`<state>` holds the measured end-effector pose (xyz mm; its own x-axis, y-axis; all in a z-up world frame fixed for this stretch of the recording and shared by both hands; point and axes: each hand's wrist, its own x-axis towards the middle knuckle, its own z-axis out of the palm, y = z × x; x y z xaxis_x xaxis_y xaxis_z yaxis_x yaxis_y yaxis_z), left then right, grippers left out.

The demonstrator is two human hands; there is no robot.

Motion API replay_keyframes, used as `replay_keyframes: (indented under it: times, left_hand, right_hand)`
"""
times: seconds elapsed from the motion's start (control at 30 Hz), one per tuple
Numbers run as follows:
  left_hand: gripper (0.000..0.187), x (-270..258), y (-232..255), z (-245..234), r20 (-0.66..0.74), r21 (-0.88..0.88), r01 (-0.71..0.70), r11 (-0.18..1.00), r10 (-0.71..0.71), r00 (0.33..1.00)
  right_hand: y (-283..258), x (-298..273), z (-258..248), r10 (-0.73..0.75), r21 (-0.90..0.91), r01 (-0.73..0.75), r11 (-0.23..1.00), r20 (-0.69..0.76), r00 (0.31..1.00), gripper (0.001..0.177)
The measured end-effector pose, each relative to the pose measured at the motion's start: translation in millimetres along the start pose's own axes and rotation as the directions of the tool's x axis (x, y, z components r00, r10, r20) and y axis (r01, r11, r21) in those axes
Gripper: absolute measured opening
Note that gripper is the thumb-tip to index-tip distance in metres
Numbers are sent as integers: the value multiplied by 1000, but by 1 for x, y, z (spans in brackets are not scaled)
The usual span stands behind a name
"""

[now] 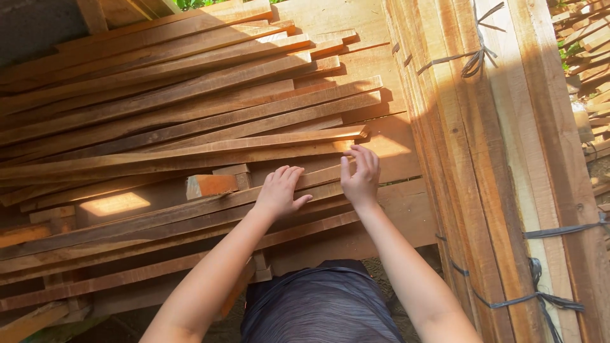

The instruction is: Organizing thin wood slats and bundling them together using plastic strips.

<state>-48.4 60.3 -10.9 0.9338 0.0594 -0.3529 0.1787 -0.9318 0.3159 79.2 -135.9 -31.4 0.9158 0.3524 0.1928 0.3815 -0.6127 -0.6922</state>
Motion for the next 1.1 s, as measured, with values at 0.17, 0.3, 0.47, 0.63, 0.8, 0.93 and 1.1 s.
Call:
replay_keyframes:
  times: [0.17,0.3,0.47,0.63,0.8,0.93,1.1]
  left_hand:
    - [66,-53,-43,-22,119,-87,25,996,-14,993]
    - [60,-101,-104,-5,102,-167,70,983,-53,993]
    - [46,-190,-186,-25,63,-267,115,957,-102,993]
    - [57,-277,-294,-31,-170,-172,90,981,-120,978]
    - [103,-349,-382,-50,7,-10,351,936,-351,936]
    - [96,-356,-428,-39,43,41,333,942,-335,941]
    - [89,-339,-456,-21,47,-4,213,977,-213,976]
  right_hand:
    - [-90,-48,23,-331,205,305,930,107,938,5]
    - [-159,-84,62,-484,381,356,853,326,812,8]
    - [-267,-87,95,-454,332,309,891,635,625,21]
    - [-338,-90,184,-272,111,402,909,888,370,42]
    - [-414,-112,255,-164,-119,758,641,944,287,100]
    - [-419,-155,291,-128,-116,673,731,945,302,115]
    - [-408,-158,300,-237,-164,650,742,843,483,90]
